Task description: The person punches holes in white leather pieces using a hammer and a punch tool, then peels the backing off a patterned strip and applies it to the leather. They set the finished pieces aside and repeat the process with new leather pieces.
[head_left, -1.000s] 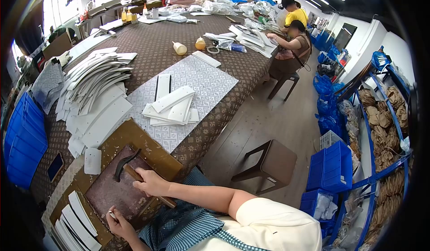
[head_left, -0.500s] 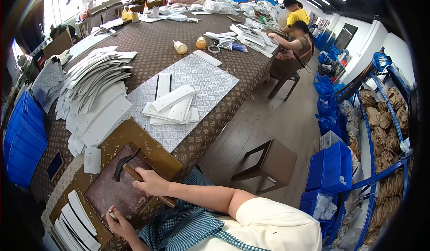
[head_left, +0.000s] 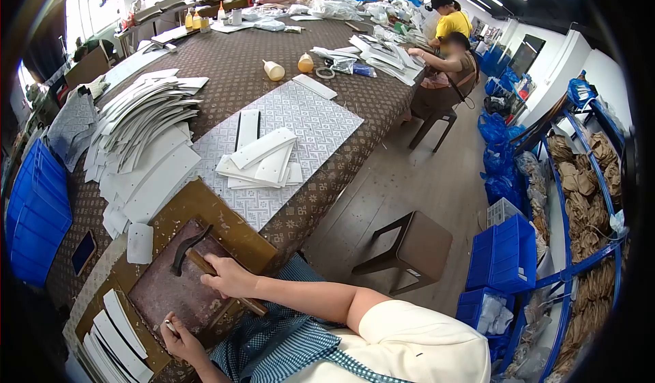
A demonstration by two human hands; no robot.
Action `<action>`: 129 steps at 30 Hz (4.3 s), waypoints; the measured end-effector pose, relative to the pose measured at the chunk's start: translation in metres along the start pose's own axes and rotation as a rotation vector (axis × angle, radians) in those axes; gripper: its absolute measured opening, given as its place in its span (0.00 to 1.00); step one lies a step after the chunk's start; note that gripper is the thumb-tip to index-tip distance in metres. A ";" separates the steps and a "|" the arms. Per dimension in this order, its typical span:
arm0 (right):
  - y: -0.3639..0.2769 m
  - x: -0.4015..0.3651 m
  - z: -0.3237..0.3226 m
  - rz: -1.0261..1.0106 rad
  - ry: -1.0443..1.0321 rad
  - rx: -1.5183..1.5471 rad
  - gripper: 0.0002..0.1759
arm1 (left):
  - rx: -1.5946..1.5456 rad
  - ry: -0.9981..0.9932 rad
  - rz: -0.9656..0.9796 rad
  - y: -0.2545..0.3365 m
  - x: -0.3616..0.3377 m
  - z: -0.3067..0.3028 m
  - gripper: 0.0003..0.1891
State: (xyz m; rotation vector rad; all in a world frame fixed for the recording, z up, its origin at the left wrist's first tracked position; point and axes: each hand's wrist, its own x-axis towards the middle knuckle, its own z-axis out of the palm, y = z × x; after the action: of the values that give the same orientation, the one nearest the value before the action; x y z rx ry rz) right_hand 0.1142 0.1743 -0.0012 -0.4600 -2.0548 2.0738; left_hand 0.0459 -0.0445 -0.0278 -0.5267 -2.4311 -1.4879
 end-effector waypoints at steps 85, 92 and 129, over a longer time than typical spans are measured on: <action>-0.007 0.000 0.000 0.054 0.008 -0.005 0.17 | 0.018 -0.036 0.066 0.005 -0.006 -0.002 0.07; -0.007 0.001 0.001 0.055 0.010 -0.019 0.18 | 0.024 -0.005 0.127 0.000 -0.006 0.001 0.07; -0.004 0.001 0.002 0.066 0.029 -0.003 0.22 | -0.003 -0.033 0.117 -0.001 -0.006 0.000 0.07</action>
State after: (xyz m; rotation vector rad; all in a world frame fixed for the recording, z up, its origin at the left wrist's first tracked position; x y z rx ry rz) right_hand 0.1122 0.1732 0.0028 -0.5630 -2.0537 2.0879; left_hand 0.0507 -0.0465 -0.0310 -0.6872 -2.3788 -1.4460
